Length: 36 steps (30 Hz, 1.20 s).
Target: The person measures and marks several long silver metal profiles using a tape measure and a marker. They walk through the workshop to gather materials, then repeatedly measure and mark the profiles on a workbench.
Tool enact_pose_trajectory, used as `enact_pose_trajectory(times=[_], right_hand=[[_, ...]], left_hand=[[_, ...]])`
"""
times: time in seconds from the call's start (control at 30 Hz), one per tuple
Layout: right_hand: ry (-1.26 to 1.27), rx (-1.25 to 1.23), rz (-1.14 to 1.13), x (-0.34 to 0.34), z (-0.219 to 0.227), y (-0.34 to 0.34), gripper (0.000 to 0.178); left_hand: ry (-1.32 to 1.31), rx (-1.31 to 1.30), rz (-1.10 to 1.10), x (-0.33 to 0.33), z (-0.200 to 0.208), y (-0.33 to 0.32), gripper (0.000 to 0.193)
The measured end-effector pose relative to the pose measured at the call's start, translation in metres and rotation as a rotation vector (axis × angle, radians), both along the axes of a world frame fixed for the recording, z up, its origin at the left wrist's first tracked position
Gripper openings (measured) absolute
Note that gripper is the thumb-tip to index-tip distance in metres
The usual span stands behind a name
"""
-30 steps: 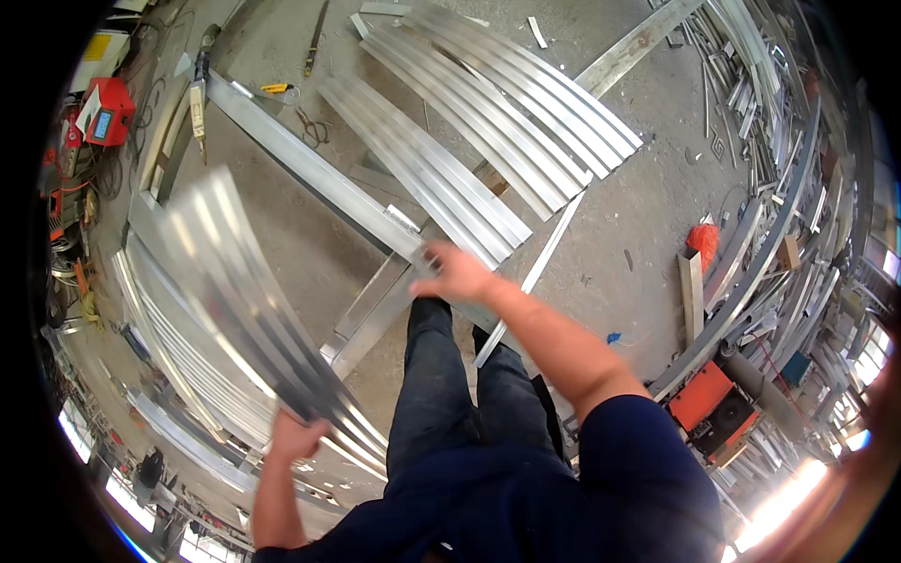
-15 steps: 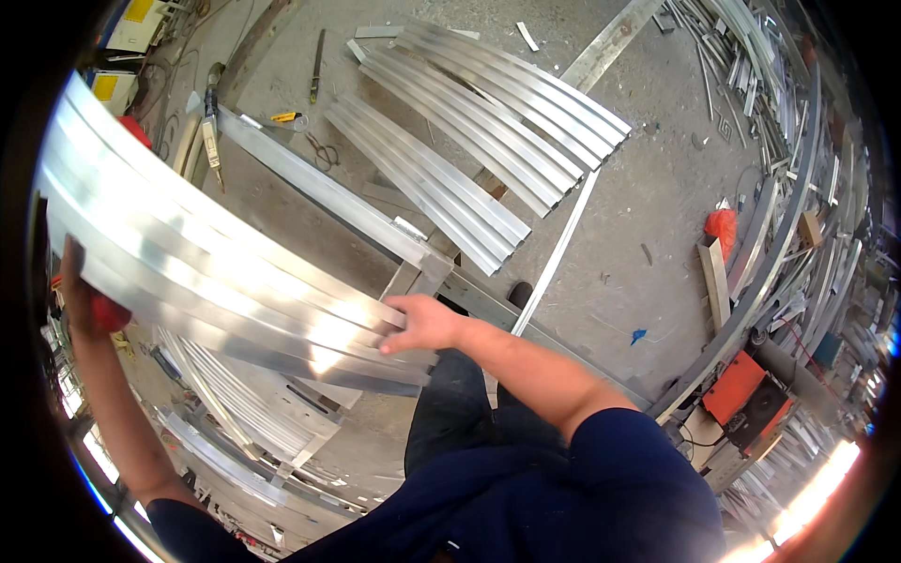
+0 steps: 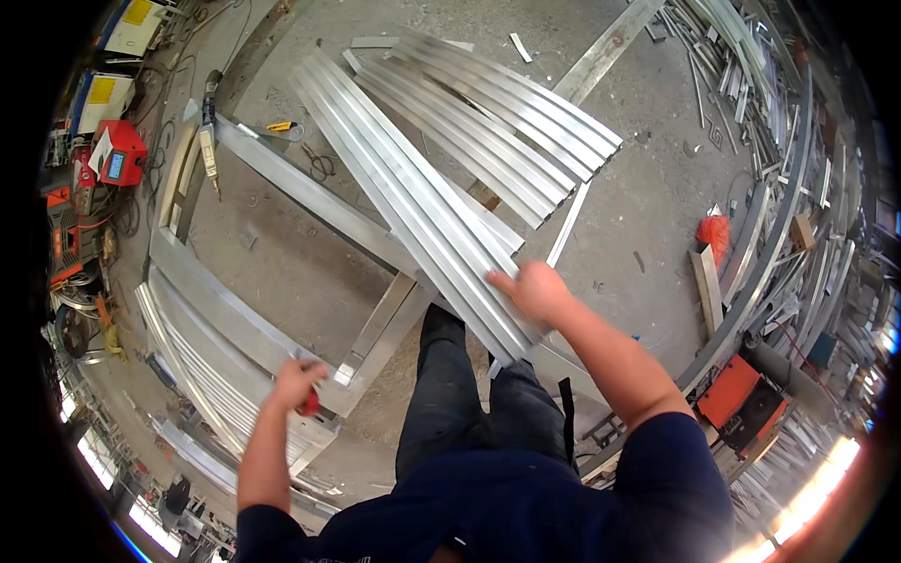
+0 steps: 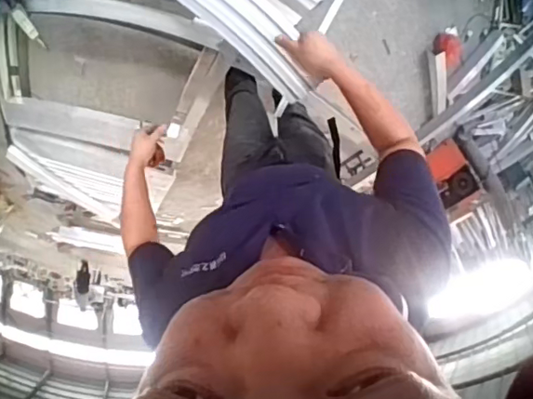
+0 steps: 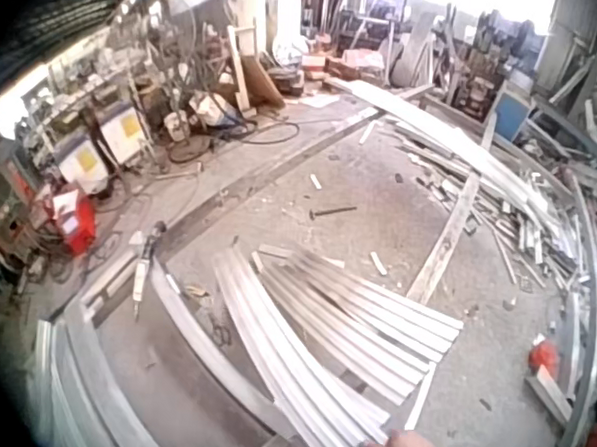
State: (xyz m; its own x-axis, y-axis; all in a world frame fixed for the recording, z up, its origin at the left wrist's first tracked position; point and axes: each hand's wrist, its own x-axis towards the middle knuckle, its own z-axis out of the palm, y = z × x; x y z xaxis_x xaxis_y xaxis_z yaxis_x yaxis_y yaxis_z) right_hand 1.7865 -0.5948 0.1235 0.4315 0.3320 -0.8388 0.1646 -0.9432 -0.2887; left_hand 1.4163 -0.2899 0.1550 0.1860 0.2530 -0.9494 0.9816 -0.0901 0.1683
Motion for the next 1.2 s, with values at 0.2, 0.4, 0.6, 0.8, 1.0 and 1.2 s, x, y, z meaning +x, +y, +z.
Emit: enact_pose_trajectory(times=[0.2,0.4,0.6,0.8,1.0,1.2], right_hand=[[0.028,-0.022,0.060,0.019,-0.068,0.092,0.076],[0.009,-0.103,0.126,0.016,-0.121,0.134,0.070],[-0.044,-0.153,0.236,0.015,-0.121,0.145,0.060],[-0.196,-0.157,0.537,0.029,-0.135,0.133,0.046],[-0.507,-0.007,0.416,0.073,-0.123,0.104,0.062],[-0.654,-0.224,0.307,0.115,-0.108,0.068,0.094]], left_hand=[[-0.013,-0.113,-0.111,-0.083,-0.021,-0.091,0.045],[0.085,-0.150,-0.036,-0.109,-0.018,-0.108,0.047],[0.115,-0.188,0.057,-0.128,-0.025,-0.112,0.045],[0.110,-0.207,0.095,-0.122,-0.035,-0.112,0.043],[0.087,-0.224,0.087,-0.114,-0.044,-0.111,0.042],[0.104,-0.251,0.109,-0.115,-0.058,-0.099,0.041]])
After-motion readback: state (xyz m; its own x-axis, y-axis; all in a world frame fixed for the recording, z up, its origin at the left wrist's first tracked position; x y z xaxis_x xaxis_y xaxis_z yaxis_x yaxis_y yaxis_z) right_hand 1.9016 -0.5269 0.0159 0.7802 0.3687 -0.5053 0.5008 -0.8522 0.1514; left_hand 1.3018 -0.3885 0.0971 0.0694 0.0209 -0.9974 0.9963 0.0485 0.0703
